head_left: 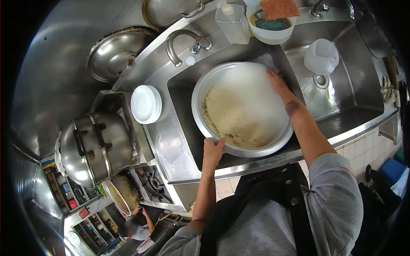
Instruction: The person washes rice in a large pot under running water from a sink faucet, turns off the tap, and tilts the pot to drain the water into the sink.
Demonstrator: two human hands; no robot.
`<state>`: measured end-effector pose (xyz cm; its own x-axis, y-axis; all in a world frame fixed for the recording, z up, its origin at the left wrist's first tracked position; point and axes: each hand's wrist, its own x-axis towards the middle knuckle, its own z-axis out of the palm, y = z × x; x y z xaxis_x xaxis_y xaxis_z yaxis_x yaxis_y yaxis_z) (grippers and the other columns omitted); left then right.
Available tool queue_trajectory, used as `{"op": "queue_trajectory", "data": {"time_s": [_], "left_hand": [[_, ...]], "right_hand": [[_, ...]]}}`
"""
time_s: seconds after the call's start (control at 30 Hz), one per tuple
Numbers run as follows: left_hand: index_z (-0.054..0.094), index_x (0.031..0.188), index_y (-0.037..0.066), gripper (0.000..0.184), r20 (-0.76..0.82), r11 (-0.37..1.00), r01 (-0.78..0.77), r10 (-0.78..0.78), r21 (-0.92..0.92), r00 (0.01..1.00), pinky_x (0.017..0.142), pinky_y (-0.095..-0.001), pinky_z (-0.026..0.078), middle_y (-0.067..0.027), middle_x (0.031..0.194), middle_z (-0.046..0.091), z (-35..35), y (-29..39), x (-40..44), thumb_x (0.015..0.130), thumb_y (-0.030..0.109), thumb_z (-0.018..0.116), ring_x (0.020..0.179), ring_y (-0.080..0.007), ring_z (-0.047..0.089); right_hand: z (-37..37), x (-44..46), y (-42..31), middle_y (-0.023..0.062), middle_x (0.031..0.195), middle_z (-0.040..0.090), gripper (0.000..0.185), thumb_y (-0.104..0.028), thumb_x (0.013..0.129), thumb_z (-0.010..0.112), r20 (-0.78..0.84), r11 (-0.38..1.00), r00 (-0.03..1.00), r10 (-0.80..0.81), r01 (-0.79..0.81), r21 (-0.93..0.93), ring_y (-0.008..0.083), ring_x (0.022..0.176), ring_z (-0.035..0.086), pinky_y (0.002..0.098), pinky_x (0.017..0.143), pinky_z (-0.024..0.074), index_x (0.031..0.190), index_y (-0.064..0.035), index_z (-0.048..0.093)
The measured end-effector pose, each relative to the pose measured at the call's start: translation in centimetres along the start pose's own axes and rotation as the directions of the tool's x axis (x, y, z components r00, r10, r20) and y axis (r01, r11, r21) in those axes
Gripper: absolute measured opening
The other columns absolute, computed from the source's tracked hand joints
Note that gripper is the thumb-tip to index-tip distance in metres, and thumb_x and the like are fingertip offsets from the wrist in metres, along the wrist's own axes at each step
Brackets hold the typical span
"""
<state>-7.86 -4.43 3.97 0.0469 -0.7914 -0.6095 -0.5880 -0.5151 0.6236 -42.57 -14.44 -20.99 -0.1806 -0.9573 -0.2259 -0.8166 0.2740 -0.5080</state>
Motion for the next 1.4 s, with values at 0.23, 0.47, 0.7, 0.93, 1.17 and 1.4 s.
{"op": "queue_trajectory", "data": {"time_s": [0.23,0.47,0.7,0.93,1.17,1.4], "left_hand": [[0.042,0.092,-0.018,0.045,0.024,0.999,-0.017,0.017,-0.03,1.0,0.049,-0.0299,0.055,-0.0208,0.084,0.057,0.0,0.2,0.3,0.08,0.019,0.066,0.07,-0.0204,0.061],[0.044,0.087,-0.017,0.041,0.01,0.997,-0.062,0.063,-0.046,0.998,0.047,-0.0295,0.053,-0.0184,0.079,0.056,0.3,0.9,0.3,0.08,0.018,0.065,0.065,-0.0198,0.06],[0.044,0.085,-0.016,0.038,-0.021,0.998,-0.058,0.059,0.016,0.998,0.046,-0.0291,0.052,-0.0179,0.077,0.056,0.5,1.5,0.3,0.081,0.016,0.064,0.064,-0.0191,0.06],[0.04,0.088,-0.014,0.04,0.027,0.998,-0.027,0.029,-0.061,0.999,0.047,-0.029,0.053,-0.0177,0.079,0.054,0.7,2.5,-0.2,0.082,0.017,0.064,0.065,-0.0188,0.06],[0.038,0.086,-0.011,0.041,-0.024,0.999,-0.032,0.031,-0.018,0.999,0.047,-0.0294,0.054,-0.0145,0.079,0.05,1.1,2.4,-0.2,0.081,0.019,0.065,0.064,-0.0179,0.057],[0.038,0.084,-0.009,0.041,-0.067,0.997,-0.063,0.06,-0.043,0.996,0.043,-0.0287,0.049,-0.0139,0.076,0.049,1.5,1.5,0.0,0.081,0.021,0.066,0.058,-0.0167,0.054]], "right_hand": [[0.4,0.2,0.2,0.0122,0.136,0.037,0.038,-0.015,0.092,0.031,-0.005,0.998,1.0,-0.003,0.002,-0.057,0.0303,0.118,0.045,0.0395,0.097,0.0395,0.129,-0.0129,0.038],[0.2,0.4,0.3,0.014,0.134,0.039,0.037,-0.016,0.092,0.031,0.015,1.0,1.0,-0.009,0.009,0.018,0.0315,0.118,0.044,0.0391,0.097,0.0391,0.128,-0.0113,0.038],[0.5,0.6,0.7,0.0146,0.135,0.038,0.039,-0.014,0.092,0.029,-0.017,1.0,1.0,-0.025,0.025,0.001,0.0318,0.118,0.044,0.0381,0.098,0.0385,0.13,-0.0106,0.038],[1.8,1.5,1.2,0.0143,0.136,0.038,0.039,-0.019,0.093,0.029,-0.003,0.979,0.993,0.12,-0.118,0.163,0.0322,0.119,0.044,0.038,0.098,0.0375,0.13,-0.0113,0.039],[-0.2,0.3,0.3,0.0138,0.136,0.039,0.039,-0.021,0.094,0.03,0.003,1.0,1.0,-0.014,0.014,-0.008,0.0309,0.118,0.044,0.0372,0.098,0.0373,0.131,-0.0126,0.038],[0.0,0.1,0.1,0.0141,0.136,0.038,0.04,-0.019,0.093,0.029,-0.003,1.0,1.0,0.002,-0.002,0.015,0.0315,0.119,0.044,0.0369,0.099,0.0369,0.133,-0.0134,0.036]]}}
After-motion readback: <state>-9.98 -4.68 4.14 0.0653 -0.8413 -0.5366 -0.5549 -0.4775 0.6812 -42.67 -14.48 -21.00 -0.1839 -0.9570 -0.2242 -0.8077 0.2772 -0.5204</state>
